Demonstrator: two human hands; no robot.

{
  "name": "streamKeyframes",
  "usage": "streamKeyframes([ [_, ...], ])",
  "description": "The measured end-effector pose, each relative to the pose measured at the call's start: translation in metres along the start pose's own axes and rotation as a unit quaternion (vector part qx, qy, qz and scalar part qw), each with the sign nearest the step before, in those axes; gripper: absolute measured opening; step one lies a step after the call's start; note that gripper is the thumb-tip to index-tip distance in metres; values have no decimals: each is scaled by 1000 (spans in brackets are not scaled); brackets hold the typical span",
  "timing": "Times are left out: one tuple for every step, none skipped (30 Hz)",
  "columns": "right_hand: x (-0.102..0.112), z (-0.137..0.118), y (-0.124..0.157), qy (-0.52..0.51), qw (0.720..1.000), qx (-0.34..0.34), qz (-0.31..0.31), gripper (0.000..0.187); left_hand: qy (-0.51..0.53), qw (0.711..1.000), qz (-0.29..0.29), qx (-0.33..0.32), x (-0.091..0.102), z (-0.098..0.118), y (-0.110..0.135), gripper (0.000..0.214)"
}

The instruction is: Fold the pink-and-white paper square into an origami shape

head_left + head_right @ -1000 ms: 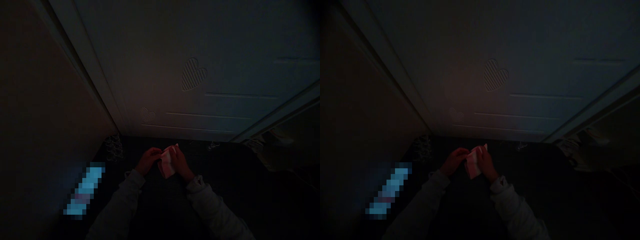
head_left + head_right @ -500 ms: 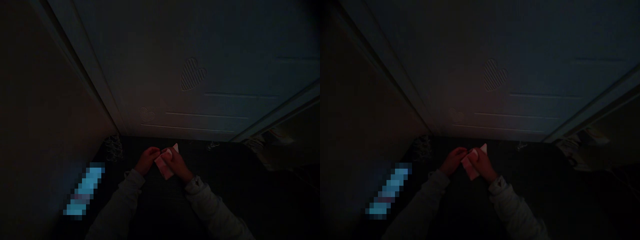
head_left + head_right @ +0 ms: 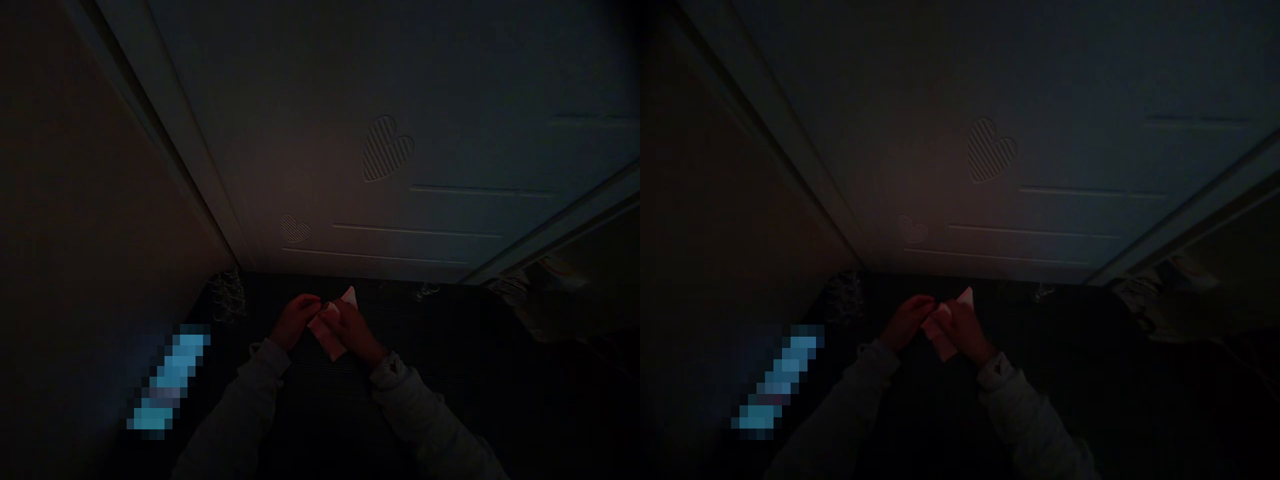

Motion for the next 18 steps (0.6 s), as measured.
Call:
streamKeyframes([
  [1, 0, 0, -7, 1000, -3, 3, 22, -4, 1000, -1, -1, 0, 0, 0, 21],
  [1, 0, 0, -15, 1000, -5, 4, 24, -6, 1000, -2, -1, 0, 0, 1, 20],
  [2, 0, -1, -24, 1000, -7, 6, 25, -8, 1000, -4, 0, 0, 0, 1, 20],
  [2, 0, -1, -32, 999, -8, 8, 25, -10, 1000, -4, 0, 0, 0, 1, 21],
  [2, 0, -1, -39, 999, -7, 7, 26, -13, 1000, -4, 0, 0, 0, 1, 21],
  [2, 0, -2, -43, 999, -5, 6, 25, -14, 1000, -4, -2, 0, 0, 1, 21],
  [1, -1, -2, -43, 999, -2, 4, 24, -13, 1000, -5, -4, 0, 0, 1, 21],
  [1, -1, -2, -39, 999, 1, 2, 22, -10, 1000, -6, -7, 0, 1, 0, 21],
  [0, -1, -1, -32, 999, 3, 1, 20, -6, 1000, -8, -7, 0, 0, 0, 21],
  [-1, -1, -1, -24, 1000, 6, 0, 18, -2, 1000, -6, -6, 0, 0, 0, 21],
  [-1, 0, -1, -15, 1000, 6, 0, 16, 4, 1000, -5, -4, 0, -1, 0, 21],
  [-1, 0, -1, -10, 1000, 6, -1, 15, 8, 1000, -4, -2, 0, -1, -1, 21],
  [-1, 1, 0, -8, 1000, 4, -1, 14, 11, 1000, -4, -1, 0, -2, -1, 22],
  [-2, 2, 0, -10, 1000, 1, -3, 13, 11, 1000, -3, -1, 0, -2, -1, 22],
  [-2, 2, 0, -15, 1000, -1, -5, 12, 9, 1000, -1, -1, 0, -2, -1, 22],
  [-2, 2, 0, -20, 1000, -2, -6, 12, 7, 1000, -1, -2, 0, -2, -1, 23],
  [-3, 2, 0, -25, 1000, -1, -8, 12, 5, 1000, -1, -2, -1, -1, 0, 23],
  [-3, 2, 0, -29, 1000, 0, -6, 13, 6, 1000, -1, -2, -1, 0, 0, 23],
])
Point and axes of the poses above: each hand's wrist, its own y-axis away from the middle knuckle, its own x-axis out of the back of the hand, z = x × y, the point moved 10 cm from there along -y, towards the middle knuckle, and after that the axes turned 3 degrees about x, right-handed, at the moved point
